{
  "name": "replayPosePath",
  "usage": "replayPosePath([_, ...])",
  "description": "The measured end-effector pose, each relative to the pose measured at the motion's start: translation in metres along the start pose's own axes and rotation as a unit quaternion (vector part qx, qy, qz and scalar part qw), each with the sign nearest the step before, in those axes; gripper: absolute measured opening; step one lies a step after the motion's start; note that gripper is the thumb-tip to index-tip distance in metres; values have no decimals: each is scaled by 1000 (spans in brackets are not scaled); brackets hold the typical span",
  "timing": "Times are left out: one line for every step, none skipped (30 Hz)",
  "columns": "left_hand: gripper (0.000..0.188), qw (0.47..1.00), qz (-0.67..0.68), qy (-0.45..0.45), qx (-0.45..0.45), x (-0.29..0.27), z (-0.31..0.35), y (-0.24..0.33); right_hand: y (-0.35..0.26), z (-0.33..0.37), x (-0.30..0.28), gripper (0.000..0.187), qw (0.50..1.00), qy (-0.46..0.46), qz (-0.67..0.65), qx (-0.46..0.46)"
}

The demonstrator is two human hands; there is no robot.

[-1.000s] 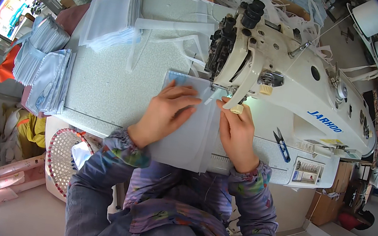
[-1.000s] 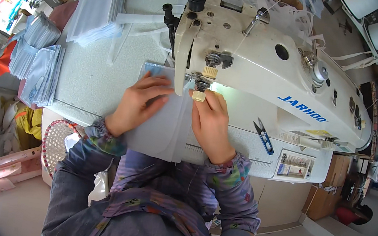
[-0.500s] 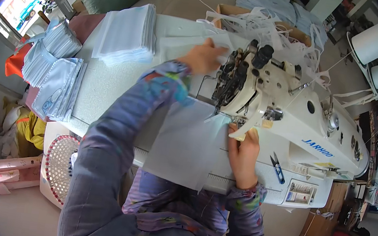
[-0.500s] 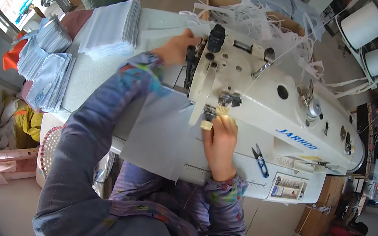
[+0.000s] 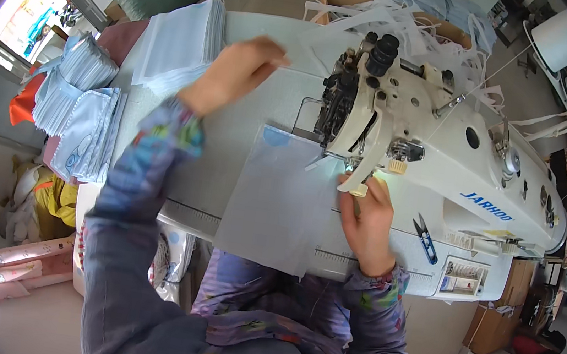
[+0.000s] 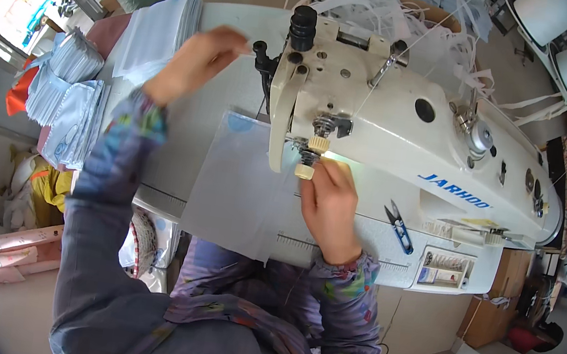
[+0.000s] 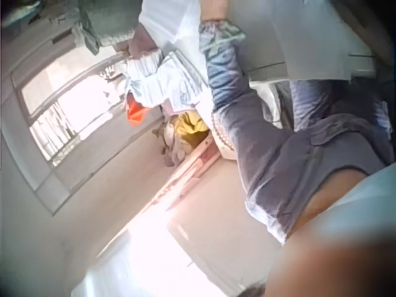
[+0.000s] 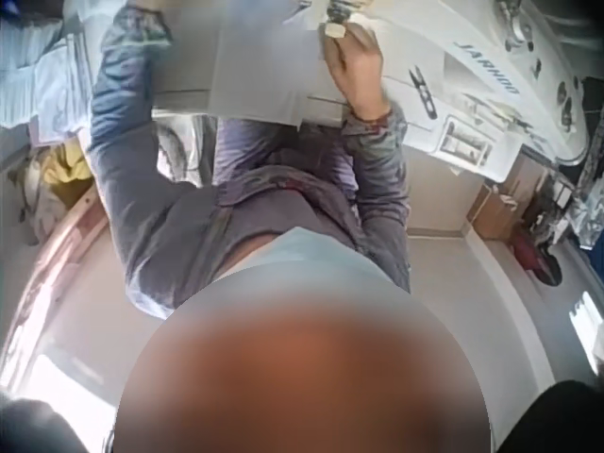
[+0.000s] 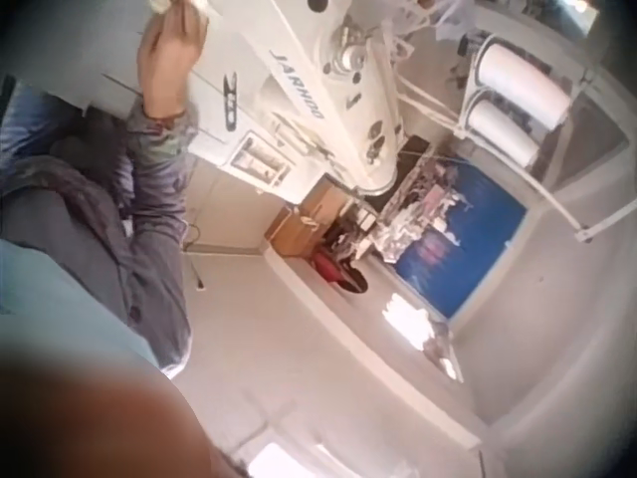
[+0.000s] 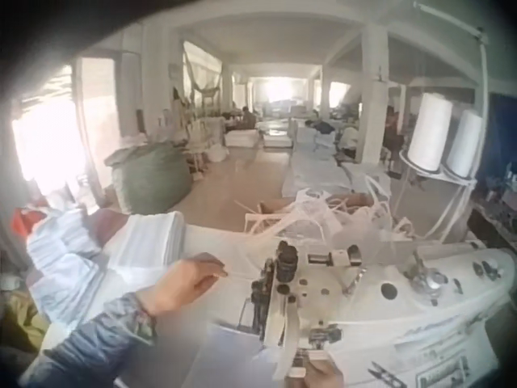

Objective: Sew fabric pieces together using an industrial sewing machine to create small pouches.

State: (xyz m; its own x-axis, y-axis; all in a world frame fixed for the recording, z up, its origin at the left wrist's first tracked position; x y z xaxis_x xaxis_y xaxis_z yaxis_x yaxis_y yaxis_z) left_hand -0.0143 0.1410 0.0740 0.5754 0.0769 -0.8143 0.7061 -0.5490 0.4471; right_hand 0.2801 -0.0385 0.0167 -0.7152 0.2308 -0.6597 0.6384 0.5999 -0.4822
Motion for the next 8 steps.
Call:
replayPosePath([23, 999, 15, -10, -33, -5, 37, 11, -6, -1, 4, 34, 999, -13, -36, -36])
replayPosePath([23, 997, 28, -18, -67, -10, 71, 22, -14, -3, 7, 39, 994, -26, -73, -75])
replayPosePath([24, 996, 34, -16, -75, -12, 100, 35, -20, -6, 15, 43, 989, -84, -51, -107])
replayPosePath([24, 996, 41, -15, -84, -14, 125, 47, -24, -11, 22, 43, 990, -83, -52, -101])
replayPosePath([24, 995, 41, -19, -85, -16, 147, 57, -30, -16, 31, 44, 986, -104, 2, -131])
replayPosePath([27, 995, 43, -32, -87, -12, 165, 64, -34, -19, 36, 46, 977, -127, 58, -160])
replayPosePath([29, 994, 46, -46, -88, -6, 179, 68, -32, -15, 38, 49, 971, -148, 90, -166])
replayPosePath([29, 994, 49, -46, -87, -6, 181, 67, -37, -13, 30, 49, 978, -148, 76, -124])
Point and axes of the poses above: each hand's wrist, its own z-axis away from the middle knuckle, its own x-axis out of the palm, y = z × x, the point moved 4 cm from there along -z, towards the middle knuckle, and after that the axes turned 10 degrees about -x, right-handed, at the moved point
